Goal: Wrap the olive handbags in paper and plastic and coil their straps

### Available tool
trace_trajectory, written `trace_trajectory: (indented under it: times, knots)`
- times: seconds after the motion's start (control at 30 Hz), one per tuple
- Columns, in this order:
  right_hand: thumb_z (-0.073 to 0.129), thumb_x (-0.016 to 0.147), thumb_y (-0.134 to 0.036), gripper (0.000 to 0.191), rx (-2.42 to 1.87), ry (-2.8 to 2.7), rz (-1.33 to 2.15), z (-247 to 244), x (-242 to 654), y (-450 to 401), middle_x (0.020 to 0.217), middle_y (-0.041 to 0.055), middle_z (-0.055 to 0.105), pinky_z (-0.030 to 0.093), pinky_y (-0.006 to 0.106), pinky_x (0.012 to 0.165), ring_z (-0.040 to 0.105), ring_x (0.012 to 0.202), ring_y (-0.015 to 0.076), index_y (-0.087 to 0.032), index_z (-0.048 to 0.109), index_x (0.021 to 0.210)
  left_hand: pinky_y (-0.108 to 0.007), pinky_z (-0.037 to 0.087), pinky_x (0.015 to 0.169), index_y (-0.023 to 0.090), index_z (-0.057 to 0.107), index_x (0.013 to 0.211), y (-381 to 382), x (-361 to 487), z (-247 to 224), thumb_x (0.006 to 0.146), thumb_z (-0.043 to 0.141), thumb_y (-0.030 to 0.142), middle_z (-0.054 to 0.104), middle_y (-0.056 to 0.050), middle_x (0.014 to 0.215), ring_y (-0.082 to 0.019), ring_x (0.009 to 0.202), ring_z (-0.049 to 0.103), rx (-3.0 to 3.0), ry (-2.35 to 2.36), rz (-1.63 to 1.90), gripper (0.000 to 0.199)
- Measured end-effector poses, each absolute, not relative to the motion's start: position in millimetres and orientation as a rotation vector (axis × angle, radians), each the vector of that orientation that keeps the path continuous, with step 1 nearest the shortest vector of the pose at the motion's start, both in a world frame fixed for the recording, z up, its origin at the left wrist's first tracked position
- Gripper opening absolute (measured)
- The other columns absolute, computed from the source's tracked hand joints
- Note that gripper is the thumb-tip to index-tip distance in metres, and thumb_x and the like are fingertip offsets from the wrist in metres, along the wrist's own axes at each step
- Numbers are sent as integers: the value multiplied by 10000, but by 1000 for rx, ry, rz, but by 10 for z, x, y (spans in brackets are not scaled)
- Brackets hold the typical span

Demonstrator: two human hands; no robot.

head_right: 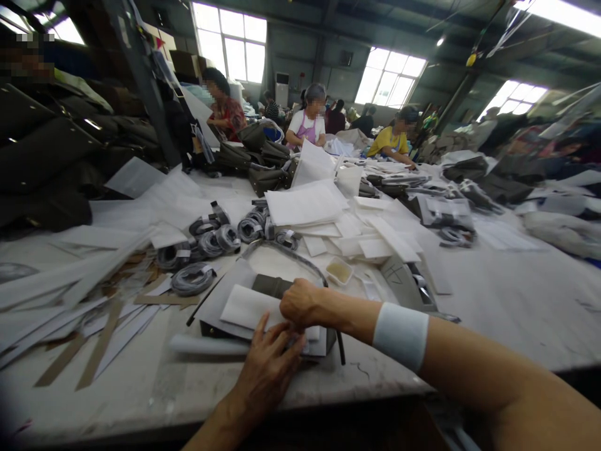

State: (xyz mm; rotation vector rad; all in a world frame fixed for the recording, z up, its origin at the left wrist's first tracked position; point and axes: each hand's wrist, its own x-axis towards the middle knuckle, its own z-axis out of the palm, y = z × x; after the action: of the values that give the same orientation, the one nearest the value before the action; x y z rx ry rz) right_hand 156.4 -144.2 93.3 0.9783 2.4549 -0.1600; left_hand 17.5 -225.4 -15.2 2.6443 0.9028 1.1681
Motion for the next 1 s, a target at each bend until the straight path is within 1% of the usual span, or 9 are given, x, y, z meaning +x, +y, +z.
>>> trace_trajectory:
  times: [0.1,0.2,0.33,0.5,0.6,0.67,0.8,0.9,1.0]
  knots:
    - [672,820,-148,221,909,2519,-64,907,1562,-1514,707,62,705,396,356,775,606,626,163,-158,666,599,-573,180,1190,251,618,1201,-2251,179,-150,933,537,249,686,-38,1094,-220,1101,583,2640,897,1182,280]
    - [765,776,-264,142,898,2568,6,892,1647,-1476,872,82,706,387,363,832,623,848,225,-161,678,733,-567,185,1189,255,615,1193,-2248,181,-143,930,545,248,685,-29,1091,-216,1099,578,2644,902,1179,272]
    - [819,710,-425,410,1043,2598,72,882,1907,-1280,984,83,667,410,357,821,587,962,259,-166,649,979,-586,200,1180,254,623,1157,-2254,173,-130,933,531,240,680,-35,1068,-219,1092,578,2660,908,1161,243]
    - [751,785,-175,371,1658,2616,277,946,2283,-1272,1167,120,629,382,396,949,554,1097,266,-174,632,1136,-593,193,1183,261,613,1170,-2266,161,-125,928,538,234,674,-30,1037,-211,1079,583,2673,922,1150,255]
    - [695,845,-204,175,1937,2717,122,886,2310,-1535,1048,69,677,395,361,930,593,1011,224,-204,691,1020,-585,171,1192,258,615,1168,-2269,168,-133,930,539,238,676,-29,1029,-209,1076,585,2667,918,1159,251]
    - [671,874,-246,56,1904,2794,-95,756,2245,-1716,914,35,699,401,340,901,614,926,197,-223,720,889,-579,153,1197,259,616,1170,-2266,175,-140,935,535,243,679,-26,1031,-208,1077,586,2670,921,1158,249]
    - [609,916,-233,138,1870,2697,-108,520,2126,-1800,894,44,715,392,369,935,616,929,210,-206,729,851,-574,142,1200,258,609,1183,-2252,172,-138,938,540,255,682,-24,1051,-213,1088,584,2662,914,1140,255]
    - [599,910,-216,130,2042,2582,102,568,2093,-1719,983,90,715,382,416,981,605,992,248,-182,722,932,-588,162,1190,266,602,1191,-2249,158,-120,935,542,255,682,-22,1056,-217,1086,584,2646,907,1125,263]
    - [554,938,-235,172,2136,2731,44,643,1979,-1754,1021,67,720,407,402,996,621,1007,229,-215,713,1002,-612,171,1183,268,598,1190,-2269,152,-108,927,546,250,677,-31,1056,-225,1096,582,2626,908,1070,269]
